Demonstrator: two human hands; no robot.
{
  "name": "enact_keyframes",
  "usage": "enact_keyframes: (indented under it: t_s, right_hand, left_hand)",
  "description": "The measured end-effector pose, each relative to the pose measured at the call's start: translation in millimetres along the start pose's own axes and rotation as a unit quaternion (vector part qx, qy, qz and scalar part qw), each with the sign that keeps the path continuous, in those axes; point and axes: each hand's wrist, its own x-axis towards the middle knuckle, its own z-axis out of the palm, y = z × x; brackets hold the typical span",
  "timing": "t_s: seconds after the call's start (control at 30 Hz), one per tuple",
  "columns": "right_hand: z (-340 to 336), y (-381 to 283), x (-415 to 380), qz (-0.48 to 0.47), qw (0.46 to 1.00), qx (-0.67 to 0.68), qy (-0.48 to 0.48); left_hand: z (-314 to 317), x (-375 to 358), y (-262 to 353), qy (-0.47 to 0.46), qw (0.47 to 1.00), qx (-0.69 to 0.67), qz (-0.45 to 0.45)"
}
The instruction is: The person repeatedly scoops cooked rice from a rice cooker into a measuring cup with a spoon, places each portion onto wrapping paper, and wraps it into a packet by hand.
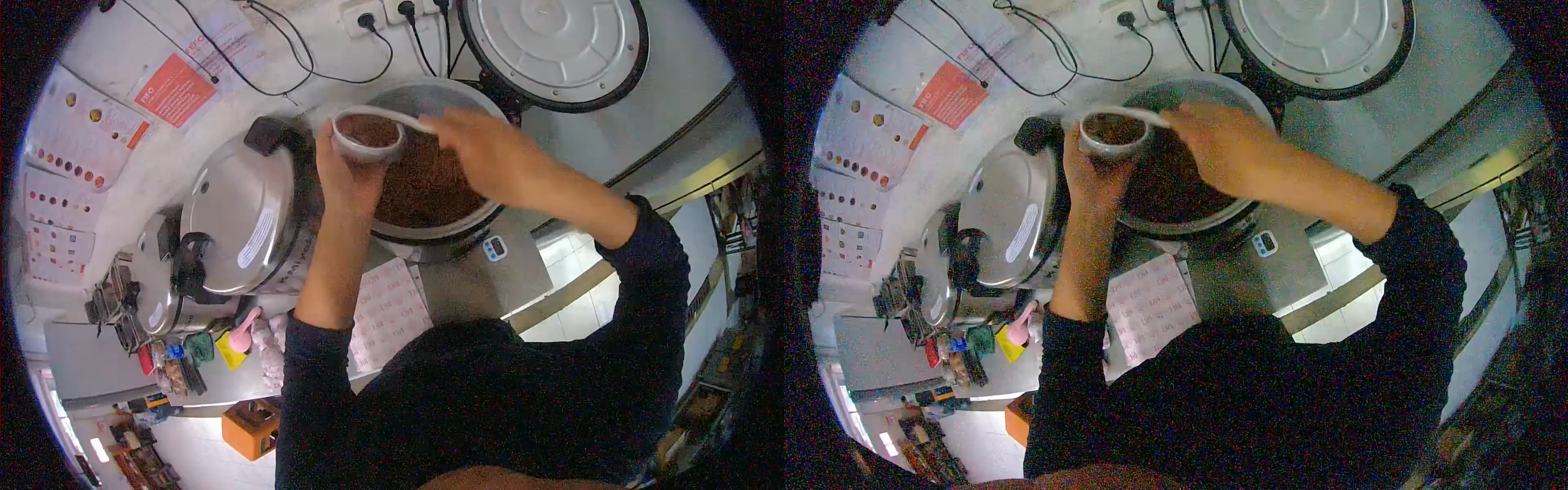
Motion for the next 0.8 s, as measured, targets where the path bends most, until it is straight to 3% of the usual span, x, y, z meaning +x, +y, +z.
enact_keyframes:
  t_s: [0.07,0.1,0.17,0.2,0.3,0.37,0.43,0.5,0.57,0.6,0.63,0.7,0.77,0.8]
  right_hand:
    - [-6,-4,11,0.059,0.994,0.009,0.087]
    - [-3,0,16,0.112,0.985,0.124,0.044]
    - [11,19,26,0.216,0.912,0.346,-0.042]
    - [24,24,28,0.198,0.924,0.315,-0.089]
    - [40,30,36,0.09,0.979,0.183,0.029]
    - [35,43,56,0.091,0.98,0.151,0.092]
    - [23,55,78,0.104,0.988,0.103,0.052]
    - [47,84,91,0.085,0.992,0.026,-0.084]
    - [87,99,94,0.088,0.97,-0.066,-0.215]
    - [112,101,96,0.1,0.948,-0.119,-0.276]
    - [138,104,95,0.088,0.934,-0.2,-0.284]
    - [176,91,96,0.099,0.941,-0.167,-0.276]
    - [189,65,101,0.077,0.953,-0.138,-0.257]
    - [186,48,100,0.058,0.96,-0.112,-0.248]
  left_hand:
    - [-2,-2,4,-0.013,1.0,-0.011,0.005]
    - [0,-5,7,-0.022,0.999,-0.023,0.003]
    - [4,-11,12,-0.038,0.998,-0.046,0.0]
    - [1,-12,18,-0.082,0.996,-0.043,0.006]
    - [-4,-26,33,-0.072,0.997,-0.02,-0.003]
    - [-17,-30,42,-0.053,0.998,-0.024,0.015]
    - [-32,-42,54,-0.087,0.99,0.048,0.095]
    - [-39,-58,63,-0.067,0.967,0.163,0.187]
    - [-43,-79,67,0.009,0.905,0.342,0.254]
    - [-45,-92,68,0.063,0.849,0.448,0.272]
    - [-46,-106,68,0.117,0.779,0.546,0.286]
    - [-53,-131,68,0.13,0.773,0.548,0.293]
    - [-81,-141,66,0.083,0.92,0.311,0.224]
    - [-94,-145,66,0.071,0.966,0.173,0.179]
